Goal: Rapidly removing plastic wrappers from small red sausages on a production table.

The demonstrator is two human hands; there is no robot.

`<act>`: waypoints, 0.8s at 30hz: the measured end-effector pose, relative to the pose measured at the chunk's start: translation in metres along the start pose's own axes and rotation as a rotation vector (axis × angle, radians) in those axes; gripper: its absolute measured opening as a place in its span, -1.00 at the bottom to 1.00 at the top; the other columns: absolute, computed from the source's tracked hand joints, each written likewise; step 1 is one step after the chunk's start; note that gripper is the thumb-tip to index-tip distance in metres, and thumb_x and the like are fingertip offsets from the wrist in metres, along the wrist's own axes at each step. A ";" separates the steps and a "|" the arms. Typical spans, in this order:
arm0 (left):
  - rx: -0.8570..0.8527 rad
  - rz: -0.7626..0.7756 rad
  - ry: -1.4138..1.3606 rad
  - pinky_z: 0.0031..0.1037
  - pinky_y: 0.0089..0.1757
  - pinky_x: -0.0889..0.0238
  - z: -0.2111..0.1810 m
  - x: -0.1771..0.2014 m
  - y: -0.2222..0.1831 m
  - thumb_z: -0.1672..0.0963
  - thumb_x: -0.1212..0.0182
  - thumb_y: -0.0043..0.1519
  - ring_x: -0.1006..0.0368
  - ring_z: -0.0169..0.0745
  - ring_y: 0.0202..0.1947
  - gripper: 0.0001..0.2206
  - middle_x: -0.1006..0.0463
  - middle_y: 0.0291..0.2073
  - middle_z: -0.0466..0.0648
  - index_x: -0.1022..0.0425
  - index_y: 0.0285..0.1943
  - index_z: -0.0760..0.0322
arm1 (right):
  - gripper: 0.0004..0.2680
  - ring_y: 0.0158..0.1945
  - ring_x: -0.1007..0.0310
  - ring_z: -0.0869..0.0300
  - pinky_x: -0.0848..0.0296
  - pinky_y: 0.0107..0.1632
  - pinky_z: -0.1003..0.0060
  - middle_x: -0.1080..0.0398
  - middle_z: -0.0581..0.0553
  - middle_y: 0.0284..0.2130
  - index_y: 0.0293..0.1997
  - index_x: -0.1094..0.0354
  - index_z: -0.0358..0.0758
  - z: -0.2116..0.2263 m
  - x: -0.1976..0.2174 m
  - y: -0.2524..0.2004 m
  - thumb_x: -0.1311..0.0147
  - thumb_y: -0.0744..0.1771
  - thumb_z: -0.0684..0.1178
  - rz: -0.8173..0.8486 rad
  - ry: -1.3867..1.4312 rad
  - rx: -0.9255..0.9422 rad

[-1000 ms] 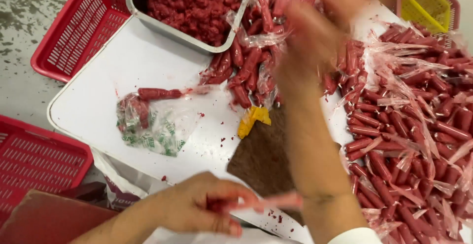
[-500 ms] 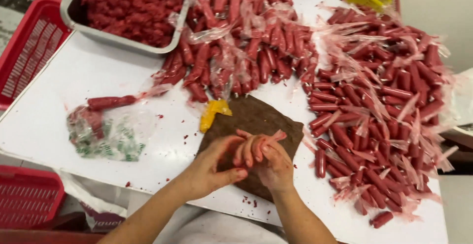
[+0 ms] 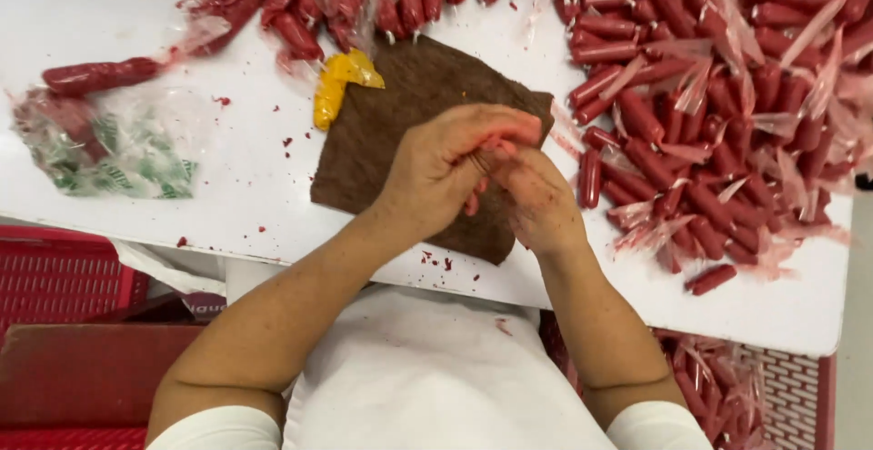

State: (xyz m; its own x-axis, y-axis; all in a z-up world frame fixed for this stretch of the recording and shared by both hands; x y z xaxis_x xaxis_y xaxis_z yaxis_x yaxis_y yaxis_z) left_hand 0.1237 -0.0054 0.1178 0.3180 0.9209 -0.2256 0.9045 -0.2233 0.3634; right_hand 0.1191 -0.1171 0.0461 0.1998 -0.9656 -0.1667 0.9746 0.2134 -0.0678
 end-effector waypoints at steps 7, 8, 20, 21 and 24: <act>0.211 -0.027 -0.341 -0.64 -0.77 -0.24 -0.004 0.008 0.015 -0.01 -0.06 0.33 -0.30 -0.31 -0.83 -0.70 -0.46 -0.68 0.06 -0.48 -0.28 0.29 | -0.84 -0.28 -0.37 0.13 -0.47 0.00 0.16 -0.19 -0.06 -0.45 -0.10 -0.31 -0.34 0.045 -0.038 -0.017 0.26 0.38 -0.23 0.298 -0.072 0.082; 0.102 0.131 -0.322 -0.70 -0.67 -0.25 -0.018 0.002 0.017 0.01 -0.04 0.37 -0.27 -0.45 -0.76 -0.73 -0.49 -0.57 -0.02 -0.44 -0.24 0.26 | -0.83 -0.28 -0.36 0.11 -0.50 0.08 0.08 -0.09 -0.03 -0.47 -0.07 -0.26 -0.32 0.047 -0.048 -0.021 0.33 0.40 -0.19 0.422 -0.129 0.082; 0.364 0.394 0.305 -0.75 -0.23 -0.47 -0.006 0.026 -0.036 0.35 0.13 0.11 -0.59 -0.42 -0.12 -0.44 -0.61 0.00 -0.12 -0.43 0.28 0.07 | -0.87 0.17 -0.33 -0.09 0.09 0.42 -0.22 -0.34 -0.14 -0.14 -0.16 -0.27 -0.22 0.028 -0.037 -0.036 0.24 0.45 -0.15 0.452 -1.016 0.492; 0.370 0.394 0.304 -0.75 -0.23 -0.47 -0.004 0.040 -0.047 0.35 0.13 0.11 -0.59 -0.42 -0.12 -0.44 -0.61 0.00 -0.12 -0.43 0.28 0.07 | -0.87 0.17 -0.33 -0.09 0.09 0.42 -0.22 -0.34 -0.14 -0.14 -0.16 -0.27 -0.22 0.021 -0.039 -0.037 0.24 0.45 -0.15 0.453 -1.011 0.487; 0.366 -0.153 -0.160 -0.27 -0.11 -0.58 0.005 0.099 -0.082 -0.19 -0.16 0.30 -0.60 0.23 0.07 -0.27 -0.05 0.65 0.43 0.22 0.56 -0.31 | -0.80 0.11 -0.38 -0.05 -0.07 0.25 -0.14 -0.46 0.06 -0.15 -0.21 -0.43 0.00 0.002 -0.042 -0.046 0.16 0.37 -0.22 0.291 -1.125 0.598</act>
State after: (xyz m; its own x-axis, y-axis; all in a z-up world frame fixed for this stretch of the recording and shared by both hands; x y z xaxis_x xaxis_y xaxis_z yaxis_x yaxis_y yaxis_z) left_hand 0.0825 0.1027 0.0606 0.1864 0.8974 -0.4000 0.9767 -0.2134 -0.0235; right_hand 0.0662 -0.0868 0.0584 0.1000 -0.5524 0.8276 0.7173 0.6164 0.3248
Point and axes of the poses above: each hand's wrist, its own y-axis towards the middle knuckle, its own x-axis out of the back of the hand, z = x × y, the point moved 9 cm from there along y, towards the middle knuckle
